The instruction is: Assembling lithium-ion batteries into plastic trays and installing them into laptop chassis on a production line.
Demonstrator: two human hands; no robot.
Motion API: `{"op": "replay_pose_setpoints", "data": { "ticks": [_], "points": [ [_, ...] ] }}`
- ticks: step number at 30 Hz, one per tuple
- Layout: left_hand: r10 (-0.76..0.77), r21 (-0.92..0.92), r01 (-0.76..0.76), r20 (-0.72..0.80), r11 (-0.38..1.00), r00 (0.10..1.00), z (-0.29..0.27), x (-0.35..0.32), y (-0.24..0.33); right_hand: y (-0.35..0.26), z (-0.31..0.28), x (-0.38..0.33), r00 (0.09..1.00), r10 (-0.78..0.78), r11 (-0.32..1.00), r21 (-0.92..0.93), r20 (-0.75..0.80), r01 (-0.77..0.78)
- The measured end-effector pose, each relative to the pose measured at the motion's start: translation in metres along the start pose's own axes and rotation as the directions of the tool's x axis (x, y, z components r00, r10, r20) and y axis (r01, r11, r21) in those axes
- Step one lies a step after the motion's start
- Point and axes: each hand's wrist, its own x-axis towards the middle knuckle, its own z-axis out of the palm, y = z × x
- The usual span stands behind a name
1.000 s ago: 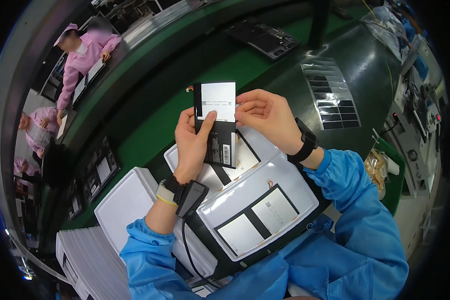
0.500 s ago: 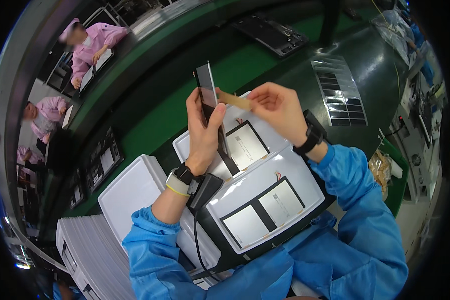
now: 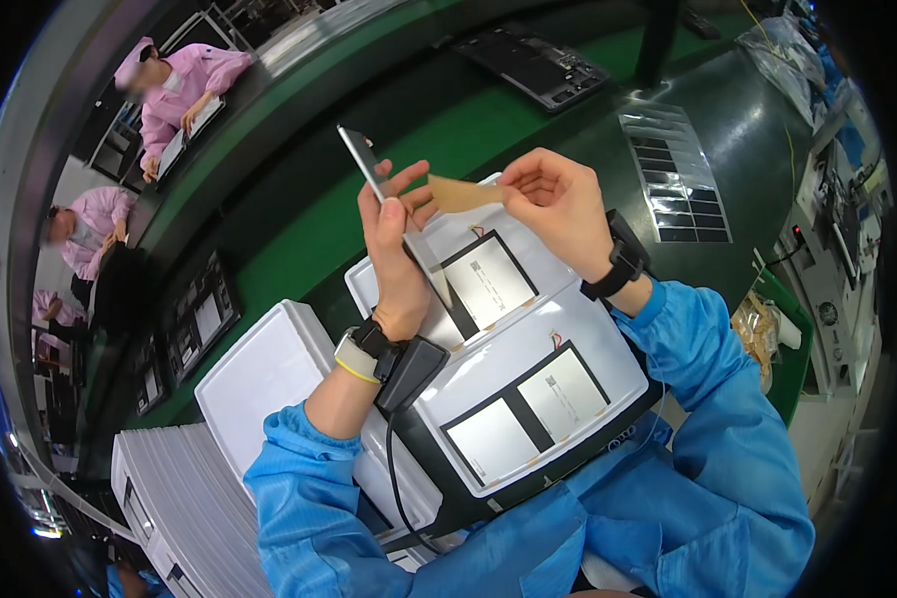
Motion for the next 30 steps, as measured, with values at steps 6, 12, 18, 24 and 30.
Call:
{"op": "replay_pose_setpoints", "data": {
  "ticks": [6, 12, 18, 24, 30],
  "points": [
    [-0.005, -0.070, 0.003, -0.030, 0.998, 1.000, -0.002, 0.003, 0.001, -0.043, 0.041, -0.055, 0.972, -0.136, 0.985, -0.082, 0.190, 0.154],
    [0.107, 0.081, -0.104, -0.024, 0.991, 0.994, 0.003, -0.001, 0.001, -0.041, 0.040, -0.060, 0.976, -0.135, 0.981, -0.117, 0.170, 0.156],
    [-0.143, -0.209, 0.181, 0.183, 0.961, 0.973, -0.012, -0.003, 0.000, -0.039, -0.019, -0.061, 0.999, -0.040, 0.992, -0.120, 0.016, 0.041],
    [-0.236, -0.109, 0.269, 0.248, 0.957, 0.940, -0.004, 0.006, 0.009, -0.067, -0.270, -0.131, 0.801, -0.304, 0.808, -0.584, -0.517, -0.071],
    [-0.229, 0.010, 0.241, 0.356, 0.970, 0.906, -0.002, 0.007, -0.013, -0.019, -0.406, -0.265, 0.660, -0.217, 0.464, -0.671, -0.719, -0.578]
  ]
}}
